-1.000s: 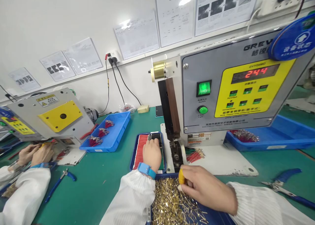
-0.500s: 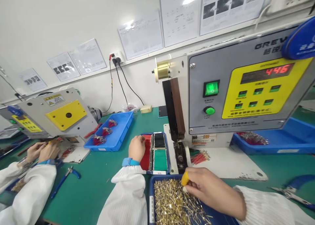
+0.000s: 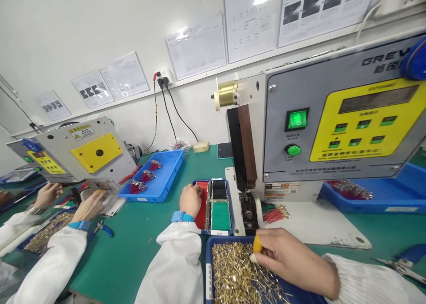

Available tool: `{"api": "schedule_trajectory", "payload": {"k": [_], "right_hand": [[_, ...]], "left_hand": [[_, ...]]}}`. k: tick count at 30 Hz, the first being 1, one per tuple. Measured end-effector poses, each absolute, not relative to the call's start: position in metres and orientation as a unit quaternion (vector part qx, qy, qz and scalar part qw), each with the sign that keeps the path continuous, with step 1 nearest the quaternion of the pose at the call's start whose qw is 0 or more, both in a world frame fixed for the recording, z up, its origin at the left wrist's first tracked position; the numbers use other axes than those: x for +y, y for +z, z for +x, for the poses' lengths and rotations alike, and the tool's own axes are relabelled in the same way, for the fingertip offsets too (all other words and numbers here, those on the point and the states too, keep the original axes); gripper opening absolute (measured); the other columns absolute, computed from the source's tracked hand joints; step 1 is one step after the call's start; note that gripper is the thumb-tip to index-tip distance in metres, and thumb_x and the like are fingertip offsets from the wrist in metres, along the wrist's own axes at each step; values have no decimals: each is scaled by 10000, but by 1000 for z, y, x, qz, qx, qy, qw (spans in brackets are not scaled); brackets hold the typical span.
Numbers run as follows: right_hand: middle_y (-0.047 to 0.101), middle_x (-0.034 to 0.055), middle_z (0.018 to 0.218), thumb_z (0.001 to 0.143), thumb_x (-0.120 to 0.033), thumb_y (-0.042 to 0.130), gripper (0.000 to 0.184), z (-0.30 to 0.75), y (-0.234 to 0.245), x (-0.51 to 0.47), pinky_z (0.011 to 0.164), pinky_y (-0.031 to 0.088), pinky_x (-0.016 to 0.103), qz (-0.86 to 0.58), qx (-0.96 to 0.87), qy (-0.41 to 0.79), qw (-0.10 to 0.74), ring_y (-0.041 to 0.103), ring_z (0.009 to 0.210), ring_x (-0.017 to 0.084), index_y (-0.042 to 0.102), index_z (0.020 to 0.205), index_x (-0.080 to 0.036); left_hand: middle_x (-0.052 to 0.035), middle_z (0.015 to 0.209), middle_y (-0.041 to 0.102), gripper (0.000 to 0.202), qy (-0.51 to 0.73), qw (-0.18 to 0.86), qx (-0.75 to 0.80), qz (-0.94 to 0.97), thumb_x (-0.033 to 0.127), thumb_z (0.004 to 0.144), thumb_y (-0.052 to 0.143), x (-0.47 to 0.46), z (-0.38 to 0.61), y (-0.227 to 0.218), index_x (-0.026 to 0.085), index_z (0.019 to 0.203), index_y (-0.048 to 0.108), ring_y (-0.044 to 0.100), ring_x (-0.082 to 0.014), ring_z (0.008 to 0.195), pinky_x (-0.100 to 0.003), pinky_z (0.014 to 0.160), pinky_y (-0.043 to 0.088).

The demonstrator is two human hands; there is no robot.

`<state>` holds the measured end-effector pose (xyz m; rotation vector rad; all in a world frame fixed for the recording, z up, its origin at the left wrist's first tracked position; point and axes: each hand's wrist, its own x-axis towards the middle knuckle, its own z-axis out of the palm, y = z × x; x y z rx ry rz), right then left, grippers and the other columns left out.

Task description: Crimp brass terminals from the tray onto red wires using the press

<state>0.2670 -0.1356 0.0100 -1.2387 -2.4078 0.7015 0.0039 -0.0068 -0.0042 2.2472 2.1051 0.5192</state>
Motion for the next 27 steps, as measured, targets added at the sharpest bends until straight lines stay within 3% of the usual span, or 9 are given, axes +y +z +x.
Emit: {"api": "schedule_trajectory", "payload": {"k": [9, 14, 27], "right_hand": [[537, 16, 688, 867, -237, 572, 303, 267, 13, -137, 553, 322, 235, -432, -849, 250, 171, 486, 597, 119, 442, 606, -154], [533, 21, 691, 878, -273, 569, 325, 267, 14, -137, 548, 327, 233, -436, -849, 250, 162, 483, 598, 122, 437, 605, -154], [522, 9, 681, 863, -242, 588, 299, 267, 14, -136, 546, 314, 227, -435, -850, 248, 166, 475, 586, 110, 457, 611, -147]], "left_hand": [[-56, 894, 654, 136, 139, 58, 659, 737, 115, 765, 646, -10, -8, 6, 192, 857, 709, 596, -190, 846, -280, 764, 416], [-72, 872, 647, 173, 124, 53, 666, 734, 69, 801, 556, -9, -2, 4, 171, 774, 693, 576, -193, 864, -287, 773, 396], [-80, 925, 638, 210, 167, 25, 647, 744, 127, 909, 454, -20, 25, 11, 165, 909, 660, 549, -208, 908, -303, 787, 388]]}}
